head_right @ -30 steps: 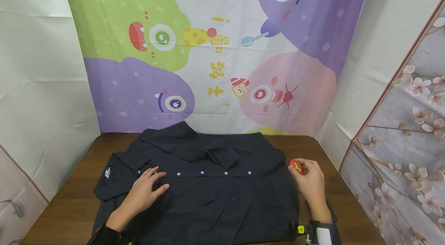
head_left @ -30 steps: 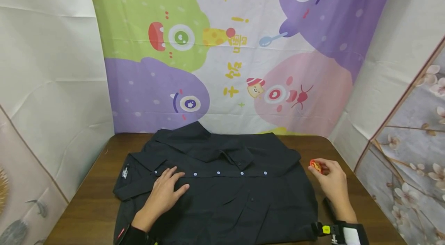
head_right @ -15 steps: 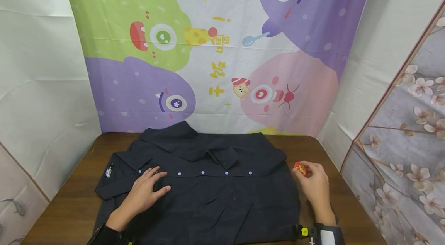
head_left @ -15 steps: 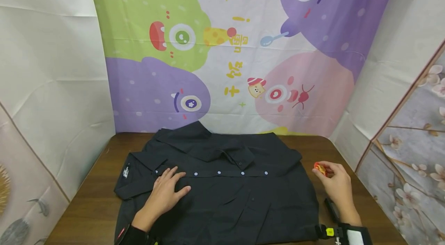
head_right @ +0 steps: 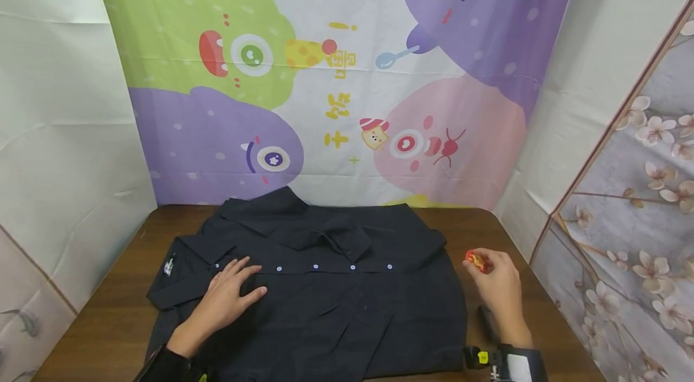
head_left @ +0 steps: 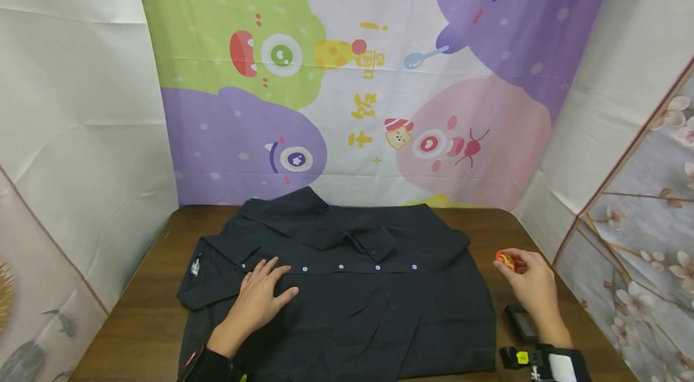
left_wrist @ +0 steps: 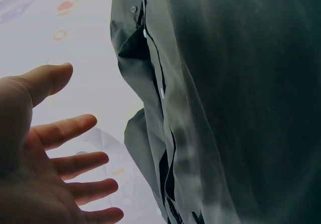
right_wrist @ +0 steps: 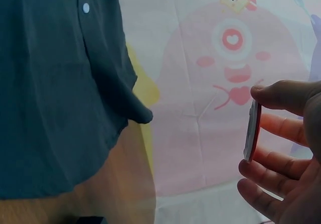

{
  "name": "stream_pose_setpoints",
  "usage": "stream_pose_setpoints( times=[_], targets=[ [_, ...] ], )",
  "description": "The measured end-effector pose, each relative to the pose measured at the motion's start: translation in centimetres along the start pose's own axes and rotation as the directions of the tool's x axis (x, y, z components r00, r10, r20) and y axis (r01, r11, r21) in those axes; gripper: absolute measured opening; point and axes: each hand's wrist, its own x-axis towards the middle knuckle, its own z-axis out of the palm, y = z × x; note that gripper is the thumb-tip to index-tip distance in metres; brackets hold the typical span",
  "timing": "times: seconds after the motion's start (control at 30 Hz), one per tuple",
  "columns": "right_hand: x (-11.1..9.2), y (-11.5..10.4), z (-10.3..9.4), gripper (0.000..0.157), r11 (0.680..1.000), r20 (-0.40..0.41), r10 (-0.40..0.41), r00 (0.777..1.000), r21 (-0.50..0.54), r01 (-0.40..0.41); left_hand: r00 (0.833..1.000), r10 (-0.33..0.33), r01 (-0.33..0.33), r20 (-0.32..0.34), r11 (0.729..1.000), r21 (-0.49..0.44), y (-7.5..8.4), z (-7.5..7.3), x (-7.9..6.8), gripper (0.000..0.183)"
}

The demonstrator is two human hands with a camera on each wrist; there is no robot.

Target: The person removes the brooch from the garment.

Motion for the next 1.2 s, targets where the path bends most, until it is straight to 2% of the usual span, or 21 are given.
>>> stream_pose_setpoints(
  times=[0.2, 0.5, 1.2],
  targets=[
    [-0.5, 1.0, -0.2, 0.034, 0.999, 0.030, 0.029, 0.999, -0.035, -0.028, 1.000, -0.001, 0.001, -0.008, 1.000, -0.004, 0.1, 0.2, -0.1, 0.048],
    [-1.0, 2.0, -0.3, 0.032, 0.998, 0.035, 0.053, 0.998, -0.042, -0.052, 1.000, -0.002, 0.002, 0.003, 1.000, -0.017, 0.0, 0.3, -0.5, 0.049],
    [-2.6, 3.5, -0.6, 0.033, 0.983, 0.070, 0.177, 0.982, -0.066, -0.172, 1.000, -0.001, 0.001, -0.004, 1.000, -0.012, -0.5, 0.1, -0.1, 0.049]
  ],
)
